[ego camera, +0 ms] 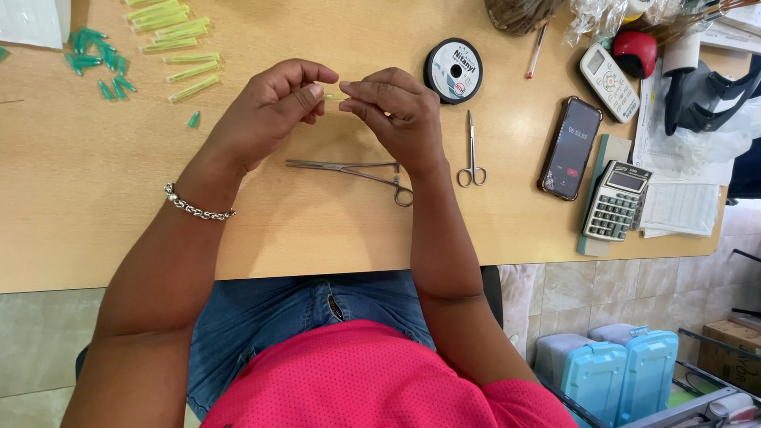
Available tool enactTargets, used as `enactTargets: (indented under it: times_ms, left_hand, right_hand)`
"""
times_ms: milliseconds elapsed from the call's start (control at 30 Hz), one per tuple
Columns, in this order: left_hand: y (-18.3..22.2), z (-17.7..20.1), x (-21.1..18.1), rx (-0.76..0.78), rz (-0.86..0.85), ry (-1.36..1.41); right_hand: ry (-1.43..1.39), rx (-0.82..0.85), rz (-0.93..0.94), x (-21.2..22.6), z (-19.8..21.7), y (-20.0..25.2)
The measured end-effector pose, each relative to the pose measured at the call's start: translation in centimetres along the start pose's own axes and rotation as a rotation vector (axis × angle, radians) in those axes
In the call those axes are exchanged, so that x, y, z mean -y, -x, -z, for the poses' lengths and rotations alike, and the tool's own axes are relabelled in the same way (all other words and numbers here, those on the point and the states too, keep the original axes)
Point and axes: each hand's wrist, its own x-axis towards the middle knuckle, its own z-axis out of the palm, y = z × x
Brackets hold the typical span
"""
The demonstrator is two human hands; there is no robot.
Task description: Assembling small medical components by threading a thin wire through plastic hubs and cutting it with surgical scissors.
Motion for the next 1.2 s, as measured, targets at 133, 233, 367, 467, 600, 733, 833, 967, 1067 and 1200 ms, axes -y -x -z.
enactTargets:
  times_ms: [133,233,367,467,600,733,833,967,1067,1200]
  left_hand:
    - [0.1,-0.3,-0.1,0.019,-0.022,0.033]
    - [0.0,-0.5,0.7,0.032,-0.073,0.054]
    - [0.2,-0.8,-0.2,0.009,-0.036,0.023]
    - [0.4,-0.5,-0.5,-0.008,-0.053,-0.088]
    - [0.3,-0.4,-0.6,-0.078,0.025,-0.133]
    - [0.1,-0.4,-0.2,-0.12,0.008,-0.089]
    - [0.0,-0.4,0.1,-0.139,0.009,-0.082]
    - [0.1,-0.4,0.2,-0.155,-0.005,-0.062]
    - [0.1,-0.5,0.0,-0.161,0.013,-0.065]
    - [0.1,-0.4,0.3,-0.124,-0.02,-0.015]
  right_hand:
    - [-0.029,-0.02,-0.011,-0.1,-0.5,0.1]
    - [-0.038,-0.004,-0.006,-0.2,-1.1,0.3]
    - [-0.035,-0.008,-0.005,-0.1,-0.8,0.0]
    - [0.014,-0.017,-0.028,-0.2,-0.4,0.0]
    - [-0.007,-0.042,-0.089,0.0,-0.5,0.2]
    - [0.032,-0.13,-0.052,0.8,-1.0,-0.2]
    - [0.081,-0.196,-0.066,0.5,-1.4,-0.1]
    - [0.104,-0.222,-0.066,0.8,-1.4,-0.2]
    - [0.086,-0.209,-0.067,0.9,-1.5,-0.2]
    - [0.084,-0.198,-0.043,0.7,-1.7,-0.1]
